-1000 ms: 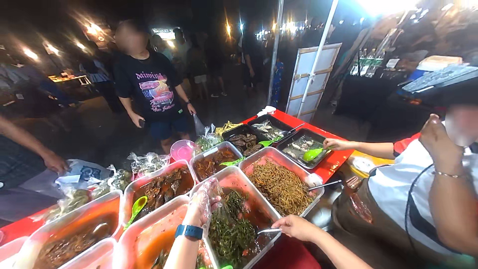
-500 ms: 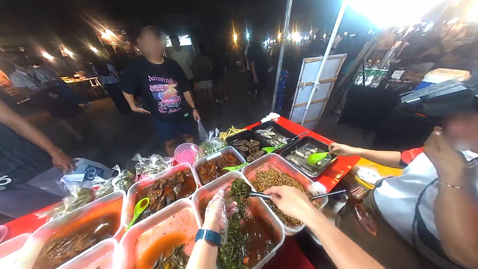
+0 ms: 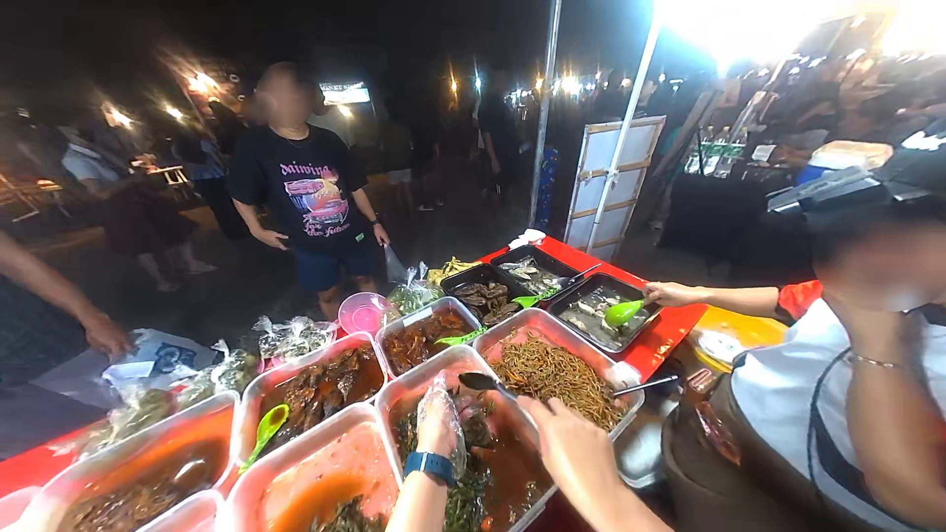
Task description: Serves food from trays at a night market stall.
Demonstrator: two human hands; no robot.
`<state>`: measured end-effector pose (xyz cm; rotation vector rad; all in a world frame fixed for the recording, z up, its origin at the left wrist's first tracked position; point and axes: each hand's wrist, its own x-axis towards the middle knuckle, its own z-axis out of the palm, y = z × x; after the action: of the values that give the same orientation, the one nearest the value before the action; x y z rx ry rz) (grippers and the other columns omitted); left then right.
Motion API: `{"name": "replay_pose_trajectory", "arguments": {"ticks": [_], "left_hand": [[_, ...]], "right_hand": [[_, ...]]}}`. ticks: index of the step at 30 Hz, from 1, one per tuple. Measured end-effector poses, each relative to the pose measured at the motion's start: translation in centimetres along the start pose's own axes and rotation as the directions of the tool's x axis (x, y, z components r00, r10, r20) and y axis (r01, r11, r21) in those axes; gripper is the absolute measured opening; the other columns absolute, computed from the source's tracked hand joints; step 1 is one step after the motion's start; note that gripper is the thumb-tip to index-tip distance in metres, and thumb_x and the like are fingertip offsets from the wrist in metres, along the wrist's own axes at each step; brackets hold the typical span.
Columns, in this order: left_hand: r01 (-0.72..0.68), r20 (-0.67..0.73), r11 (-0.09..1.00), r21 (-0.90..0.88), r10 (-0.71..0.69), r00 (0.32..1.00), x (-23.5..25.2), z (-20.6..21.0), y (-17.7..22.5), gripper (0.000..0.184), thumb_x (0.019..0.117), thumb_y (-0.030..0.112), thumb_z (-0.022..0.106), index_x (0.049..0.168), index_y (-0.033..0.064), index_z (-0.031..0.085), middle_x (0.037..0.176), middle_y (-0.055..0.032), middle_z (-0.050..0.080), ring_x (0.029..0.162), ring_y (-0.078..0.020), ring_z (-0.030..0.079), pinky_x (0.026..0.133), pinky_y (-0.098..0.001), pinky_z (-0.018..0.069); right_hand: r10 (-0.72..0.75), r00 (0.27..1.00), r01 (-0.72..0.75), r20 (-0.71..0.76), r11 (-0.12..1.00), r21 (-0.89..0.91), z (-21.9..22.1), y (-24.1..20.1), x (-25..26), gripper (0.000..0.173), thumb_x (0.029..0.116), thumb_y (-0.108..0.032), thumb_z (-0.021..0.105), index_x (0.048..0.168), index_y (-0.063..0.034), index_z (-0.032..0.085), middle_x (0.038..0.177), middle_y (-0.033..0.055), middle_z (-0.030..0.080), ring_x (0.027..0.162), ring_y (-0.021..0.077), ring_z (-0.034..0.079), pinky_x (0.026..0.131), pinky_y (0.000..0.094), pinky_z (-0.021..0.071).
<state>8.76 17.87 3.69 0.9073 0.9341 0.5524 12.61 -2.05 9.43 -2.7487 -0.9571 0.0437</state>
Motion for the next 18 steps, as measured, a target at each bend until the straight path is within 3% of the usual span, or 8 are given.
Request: {"name": "replay_pose_trajectory", "arguments": {"ticks": [4,10,14,18], "left_hand": [[-0.003,-0.012,0.999,0.053,0.003,1.0,0.1,-0.3,0.2,0.045,0.1105,0.038,0.044,0.139,0.0051,0.054,0.107,-0.0194,0.067,0.077,-0.0274,0.068,0.064,-0.0405,0.0582],[-0.03,-0.041,0.993,0.114,0.035,0.999,0.3,-1.0,-0.3,0.043,0.1104,0.038,0.044,0.132,0.0039,0.058,0.101,-0.0177,0.066,0.071,-0.0249,0.066,0.06,-0.0391,0.0572],[-0.039,-0.044,0.993,0.114,0.044,0.998,0.6,-1.3,-0.4,0.043,0.1101,0.038,0.046,0.131,0.0028,0.058,0.1,-0.018,0.066,0.07,-0.0249,0.066,0.06,-0.0394,0.0572],[-0.037,-0.055,0.994,0.104,0.043,0.998,0.6,-1.5,-0.4,0.042,0.1101,0.037,0.046,0.129,0.0024,0.059,0.097,-0.0173,0.066,0.068,-0.0243,0.066,0.058,-0.0387,0.0568]], "right_hand": [[0.169,0.967,-0.185,0.189,0.98,0.071,3.1,4.1,1.3,0.041,0.106,-0.026,0.045,0.143,-0.0351,0.06,0.127,0.0115,0.071,0.109,0.0364,0.07,0.088,0.0592,0.0548],[0.246,0.868,-0.223,0.431,0.969,-0.103,11.6,5.9,-0.5,0.038,0.1017,-0.014,0.048,0.135,-0.0175,0.065,0.125,0.0211,0.069,0.112,0.0426,0.068,0.088,0.0613,0.0546],[0.189,0.772,-0.347,0.607,0.926,0.152,14.3,8.5,0.6,0.039,0.1008,-0.027,0.05,0.136,-0.0304,0.068,0.134,0.0085,0.069,0.127,0.0329,0.063,0.101,0.064,0.0485],[0.149,0.834,-0.309,0.531,0.924,0.224,9.6,8.2,2.2,0.036,0.1029,-0.029,0.051,0.134,-0.0323,0.068,0.129,0.0075,0.071,0.122,0.0325,0.065,0.1,0.0639,0.0489]]}}
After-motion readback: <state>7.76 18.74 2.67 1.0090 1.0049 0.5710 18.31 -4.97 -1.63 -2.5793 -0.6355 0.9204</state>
